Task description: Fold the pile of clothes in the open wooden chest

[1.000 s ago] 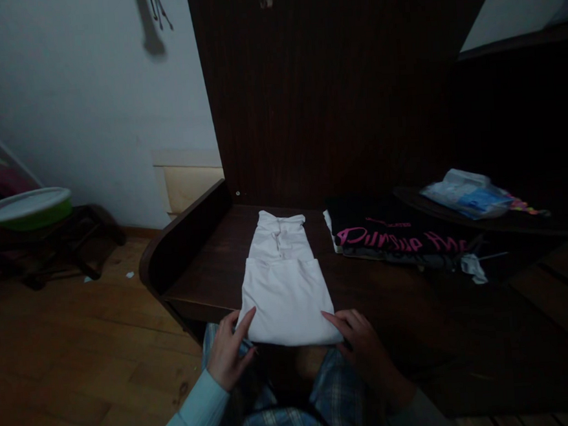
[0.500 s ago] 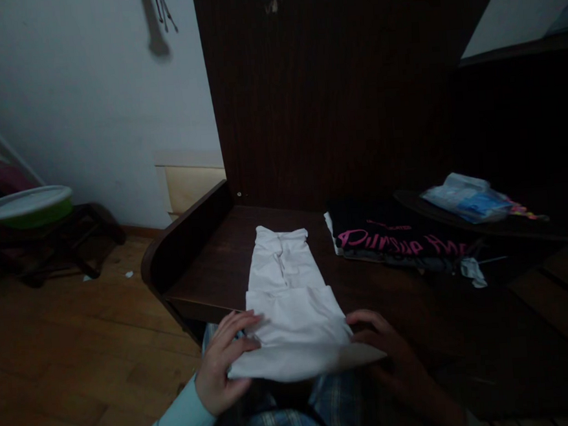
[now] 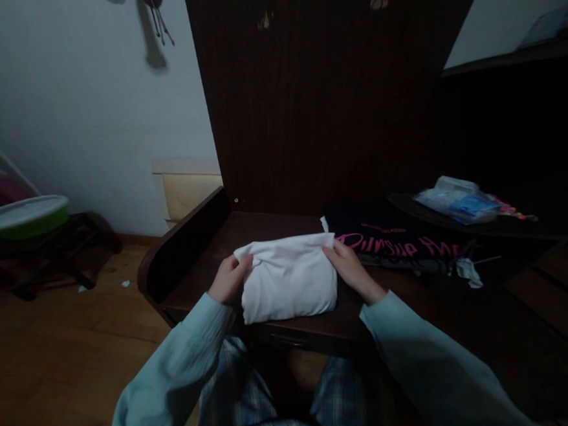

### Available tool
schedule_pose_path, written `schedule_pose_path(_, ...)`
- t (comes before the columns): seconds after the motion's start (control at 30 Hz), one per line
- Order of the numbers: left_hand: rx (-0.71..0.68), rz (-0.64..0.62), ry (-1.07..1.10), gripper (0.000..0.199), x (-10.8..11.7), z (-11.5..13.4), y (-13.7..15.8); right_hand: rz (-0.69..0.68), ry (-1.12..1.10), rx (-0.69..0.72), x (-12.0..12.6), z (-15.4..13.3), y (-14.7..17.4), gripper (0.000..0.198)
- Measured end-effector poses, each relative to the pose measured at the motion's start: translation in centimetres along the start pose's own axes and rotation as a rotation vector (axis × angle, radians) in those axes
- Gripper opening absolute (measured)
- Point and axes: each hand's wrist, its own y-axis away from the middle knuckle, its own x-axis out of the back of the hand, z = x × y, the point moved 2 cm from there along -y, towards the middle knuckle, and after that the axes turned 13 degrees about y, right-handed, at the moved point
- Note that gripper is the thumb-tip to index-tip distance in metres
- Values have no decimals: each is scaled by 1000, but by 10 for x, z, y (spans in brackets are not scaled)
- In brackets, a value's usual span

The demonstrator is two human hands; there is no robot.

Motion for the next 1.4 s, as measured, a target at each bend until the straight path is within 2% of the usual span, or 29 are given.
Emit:
schedule_pose_path(0.1,65,119,10,40,3,-25,-45,28,116,-107,-26,13,-35,19)
schedule_pose_path(0.2,164,238,-83,39,10,-50,-60,26,197,-229,-49,32,-42,19)
schedule_pose_path(0.27,141,206,-72,47,12,-61,-58,39,174,-240,-59,44,-38,23)
schedule_pose_path(0.33,60,112,-44,55,13,-68,-54,62,112,-177,-64,52,-34,29)
schedule_pose_path(0.4,-15,65,-43,54,13,-70,-51,89,54,-97,-65,56,-34,35)
schedule_pose_path(0.5,-78,154,-120,43,16,-68,-49,115,55,-103,-63,57,-35,40)
schedule_pose_path(0.6,-141,214,-321,26,20,-58,-33,104,91,-166,-56,56,-25,40)
schedule_pose_path(0.67,-173,160,-493,21,20,-50,-11,84,121,-148,-48,53,-10,33)
schedule_pose_path(0.77,-115,31,-606,28,20,-42,23,-1,180,-96,-36,46,18,28)
schedule_pose_path(0.83,-103,-18,-602,28,18,-38,39,-74,203,-68,-31,42,31,31)
schedule_pose_path(0.93,-121,-28,-534,25,17,-36,50,-136,174,-48,-27,39,42,30)
schedule_pose_path(1.13,-155,12,-422,22,24,-35,58,-142,65,-29,-17,46,52,24)
schedule_pose_path(1.23,-196,61,-452,20,28,-39,63,-149,82,-41,-12,52,60,22)
schedule_pose_path(1.4,-249,60,-501,18,27,-47,64,-180,140,0,-14,53,64,19)
